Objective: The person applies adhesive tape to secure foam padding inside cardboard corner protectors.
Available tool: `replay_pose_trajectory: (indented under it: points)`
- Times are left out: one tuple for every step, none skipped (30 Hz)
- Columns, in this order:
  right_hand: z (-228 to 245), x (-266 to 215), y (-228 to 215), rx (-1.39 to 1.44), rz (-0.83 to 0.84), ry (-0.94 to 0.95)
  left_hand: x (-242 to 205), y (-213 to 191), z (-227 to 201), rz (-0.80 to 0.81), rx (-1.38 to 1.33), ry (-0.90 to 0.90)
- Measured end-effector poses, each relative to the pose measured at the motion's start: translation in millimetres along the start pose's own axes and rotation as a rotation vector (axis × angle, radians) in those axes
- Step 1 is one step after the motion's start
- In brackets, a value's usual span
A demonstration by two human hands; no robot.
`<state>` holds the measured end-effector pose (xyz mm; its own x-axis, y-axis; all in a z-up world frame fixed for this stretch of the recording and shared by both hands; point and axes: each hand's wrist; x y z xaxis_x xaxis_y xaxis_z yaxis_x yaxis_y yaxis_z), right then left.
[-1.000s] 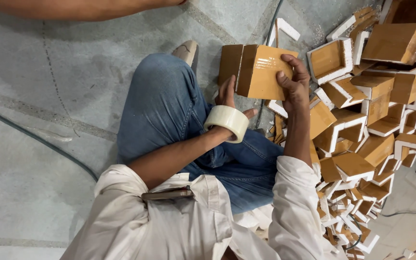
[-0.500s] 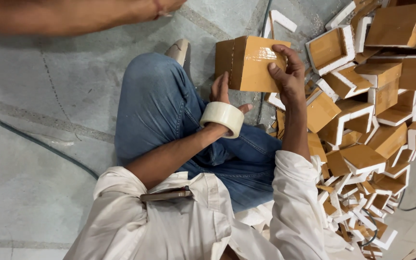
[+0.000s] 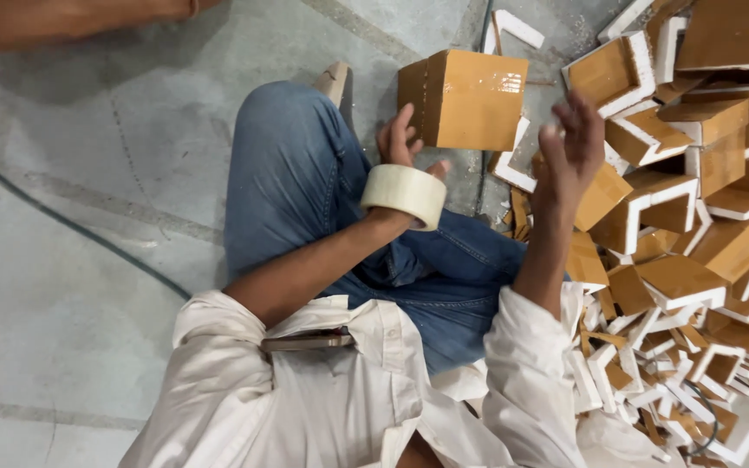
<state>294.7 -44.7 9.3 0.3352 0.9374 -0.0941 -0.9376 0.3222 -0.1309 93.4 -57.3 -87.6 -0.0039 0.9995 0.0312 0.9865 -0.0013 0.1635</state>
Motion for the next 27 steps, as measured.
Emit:
replay_pose_trajectory:
  points:
    - [9.0, -17.7, 1.9, -0.020, 0.023, -0.013, 1.9, 1.6, -8.1, 0.005, -0.109, 0.022]
    - [17.8, -35.5, 3.0, -0.039, 0.046, -0.027, 3.6, 3.6, -16.2, 0.011, -0.218, 0.044]
    - [32.4, -52.9, 14.4, -0.033, 0.044, -0.033, 5.5, 7.0, -23.9, 0.014, -0.214, 0.051]
    - [46.7, -70.1, 25.0, -0.093, 0.249, -0.027, 7.3, 11.0, -31.5, 0.025, -0.373, -0.008]
    - [61.4, -89.5, 33.9, -0.158, 0.445, -0.019, 7.4, 17.0, -39.0, 0.044, -0.536, -0.071]
    - [59.8, -97.4, 40.9, -0.157, 0.435, -0.025, 8.3, 21.9, -40.9, 0.055, -0.536, -0.068]
    - [59.0, -106.4, 47.1, -0.225, 0.430, -0.045, 8.2, 28.2, -43.2, 0.056, -0.630, -0.119]
    - [58.1, -114.8, 53.2, -0.294, 0.425, -0.063, 8.0, 34.8, -45.4, 0.057, -0.722, -0.172]
    - [59.3, -116.6, 48.4, -0.296, 0.411, -0.069, 5.2, 37.1, -50.1, 0.071, -0.726, -0.170]
    - [60.8, -118.5, 43.8, -0.341, 0.347, -0.071, 2.5, 39.2, -55.1, 0.116, -0.752, -0.161]
    - [61.9, -119.3, 41.3, -0.382, 0.286, -0.074, 1.2, 38.9, -60.0, 0.157, -0.774, -0.147]
    - [67.0, -119.2, 39.7, -0.381, 0.278, -0.082, -2.9, 33.5, -68.2, 0.168, -0.774, -0.141]
    - [71.9, -118.8, 38.3, -0.391, 0.263, -0.097, -6.8, 27.8, -76.1, 0.254, -0.647, -0.027]
    - [76.7, -118.2, 37.0, -0.400, 0.248, -0.111, -10.3, 21.9, -83.7, 0.338, -0.517, 0.087]
    - [82.4, -120.9, 37.4, -0.400, 0.241, -0.117, -15.2, 15.8, -92.8, 0.345, -0.519, 0.092]
    - [87.9, -123.5, 37.8, -0.455, 0.238, -0.146, -19.8, 9.6, -101.7, 0.380, -0.368, 0.220]
    - [92.9, -124.9, 39.4, -0.508, 0.235, -0.177, -22.8, 2.4, -110.0, 0.413, -0.214, 0.348]
    - [94.4, -123.7, 40.7, -0.506, 0.227, -0.185, -25.0, -1.9, -116.5, 0.420, -0.213, 0.357]
    - [95.0, -125.5, 42.7, -0.552, 0.203, -0.212, -30.4, -8.2, -122.6, 0.428, -0.096, 0.422]
    - [94.9, -127.0, 44.9, -0.599, 0.179, -0.240, -35.5, -14.7, -128.2, 0.435, 0.020, 0.486]
    - [98.3, -125.0, 43.4, -0.597, 0.173, -0.236, -47.8, -19.5, -128.4, 0.442, 0.020, 0.484]
    - [101.9, -123.2, 42.1, -0.624, 0.111, -0.274, -60.0, -24.9, -129.0, 0.468, 0.031, 0.411]
    - [106.7, -118.4, 41.1, -0.652, 0.047, -0.321, -68.9, -29.4, -129.5, 0.494, 0.039, 0.346]
    - [114.4, -117.2, 36.9, -0.653, 0.040, -0.325, -69.9, -31.8, -130.8, 0.499, 0.037, 0.352]
    - [122.0, -116.3, 32.5, -0.711, -0.010, -0.358, -71.1, -34.3, -132.2, 0.430, -0.102, 0.180]
    - [129.7, -115.4, 28.2, -0.769, -0.060, -0.392, -72.1, -36.7, -133.5, 0.359, -0.239, 0.005]
    - [133.8, -116.7, 27.6, -0.770, -0.066, -0.392, -64.1, -38.4, -145.0, 0.364, -0.242, 0.007]
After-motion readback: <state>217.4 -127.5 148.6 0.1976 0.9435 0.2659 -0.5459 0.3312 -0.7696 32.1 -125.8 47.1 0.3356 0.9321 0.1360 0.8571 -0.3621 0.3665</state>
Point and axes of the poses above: each hand's wrist, its own x-axis towards the middle knuckle, its own y-axis out of the palm, z = x × y, and after that the axes turned 9 degrees about y, right-handed
